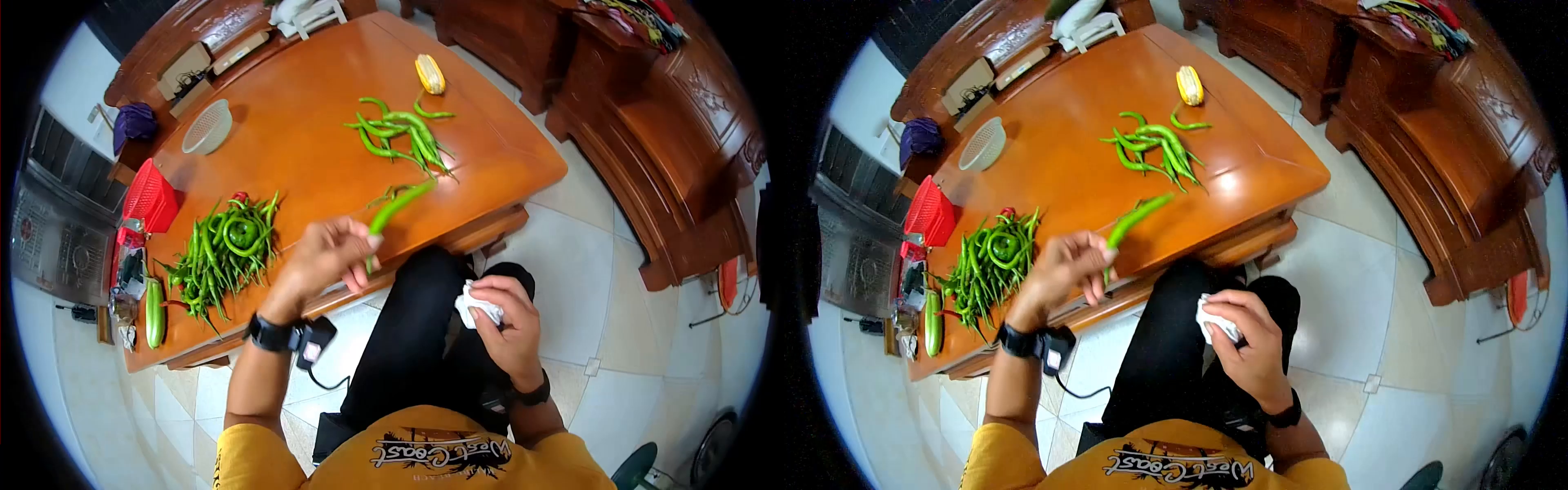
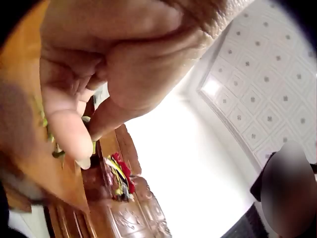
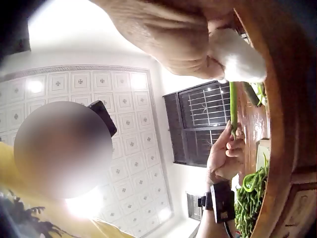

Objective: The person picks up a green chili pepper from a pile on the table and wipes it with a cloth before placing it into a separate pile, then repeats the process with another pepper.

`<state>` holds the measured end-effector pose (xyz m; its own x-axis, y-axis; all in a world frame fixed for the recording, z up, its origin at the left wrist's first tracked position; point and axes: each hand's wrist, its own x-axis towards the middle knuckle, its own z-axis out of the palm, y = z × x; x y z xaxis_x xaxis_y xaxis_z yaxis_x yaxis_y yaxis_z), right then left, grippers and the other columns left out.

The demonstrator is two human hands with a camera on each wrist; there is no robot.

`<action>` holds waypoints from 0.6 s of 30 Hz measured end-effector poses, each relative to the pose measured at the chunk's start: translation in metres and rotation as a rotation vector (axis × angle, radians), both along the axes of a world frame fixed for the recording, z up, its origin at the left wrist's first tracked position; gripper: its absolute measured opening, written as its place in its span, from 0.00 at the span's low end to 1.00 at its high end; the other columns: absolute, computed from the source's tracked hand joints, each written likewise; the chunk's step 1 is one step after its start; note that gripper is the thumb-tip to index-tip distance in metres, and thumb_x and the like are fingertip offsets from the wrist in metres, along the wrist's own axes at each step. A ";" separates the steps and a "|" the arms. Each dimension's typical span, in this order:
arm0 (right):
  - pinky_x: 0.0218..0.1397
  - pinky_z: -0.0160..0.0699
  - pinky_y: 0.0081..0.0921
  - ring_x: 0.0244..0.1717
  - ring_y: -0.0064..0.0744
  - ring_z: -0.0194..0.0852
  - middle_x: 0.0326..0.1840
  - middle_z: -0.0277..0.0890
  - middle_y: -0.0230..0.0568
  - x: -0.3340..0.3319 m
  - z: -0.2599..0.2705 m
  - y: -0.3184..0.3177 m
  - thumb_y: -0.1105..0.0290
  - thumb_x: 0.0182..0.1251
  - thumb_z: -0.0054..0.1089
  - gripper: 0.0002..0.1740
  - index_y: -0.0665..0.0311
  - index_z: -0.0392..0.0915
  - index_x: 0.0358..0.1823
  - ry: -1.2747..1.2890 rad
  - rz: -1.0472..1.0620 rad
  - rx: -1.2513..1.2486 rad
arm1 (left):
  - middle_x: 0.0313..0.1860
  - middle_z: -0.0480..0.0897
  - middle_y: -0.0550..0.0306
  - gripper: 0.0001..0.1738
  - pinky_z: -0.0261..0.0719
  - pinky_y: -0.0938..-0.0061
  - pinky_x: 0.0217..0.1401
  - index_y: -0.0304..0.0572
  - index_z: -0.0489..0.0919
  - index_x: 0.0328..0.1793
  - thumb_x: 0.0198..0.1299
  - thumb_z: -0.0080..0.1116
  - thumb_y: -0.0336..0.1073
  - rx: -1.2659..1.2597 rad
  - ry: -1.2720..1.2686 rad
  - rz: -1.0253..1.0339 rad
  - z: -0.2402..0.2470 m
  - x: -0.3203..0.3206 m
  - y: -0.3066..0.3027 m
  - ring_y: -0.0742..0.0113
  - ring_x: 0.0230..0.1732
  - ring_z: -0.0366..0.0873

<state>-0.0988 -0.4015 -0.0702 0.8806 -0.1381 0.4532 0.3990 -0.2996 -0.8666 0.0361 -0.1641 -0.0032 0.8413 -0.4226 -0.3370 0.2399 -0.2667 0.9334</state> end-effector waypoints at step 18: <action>0.46 0.77 0.28 0.43 0.39 0.79 0.44 0.78 0.45 0.005 0.005 -0.001 0.86 0.52 0.60 0.15 0.65 0.80 0.42 -0.109 -0.193 -0.179 | 0.30 0.80 0.57 0.16 0.81 0.83 0.21 0.30 0.77 0.57 0.68 0.54 0.32 -0.407 0.452 -0.186 -0.038 -0.092 -0.030 0.76 0.21 0.78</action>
<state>-0.0934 -0.4023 -0.0648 0.7905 -0.2074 0.5762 0.4079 -0.5235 -0.7480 -0.0556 -0.1937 -0.0411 0.5532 -0.7175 -0.4233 0.6181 0.0129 0.7860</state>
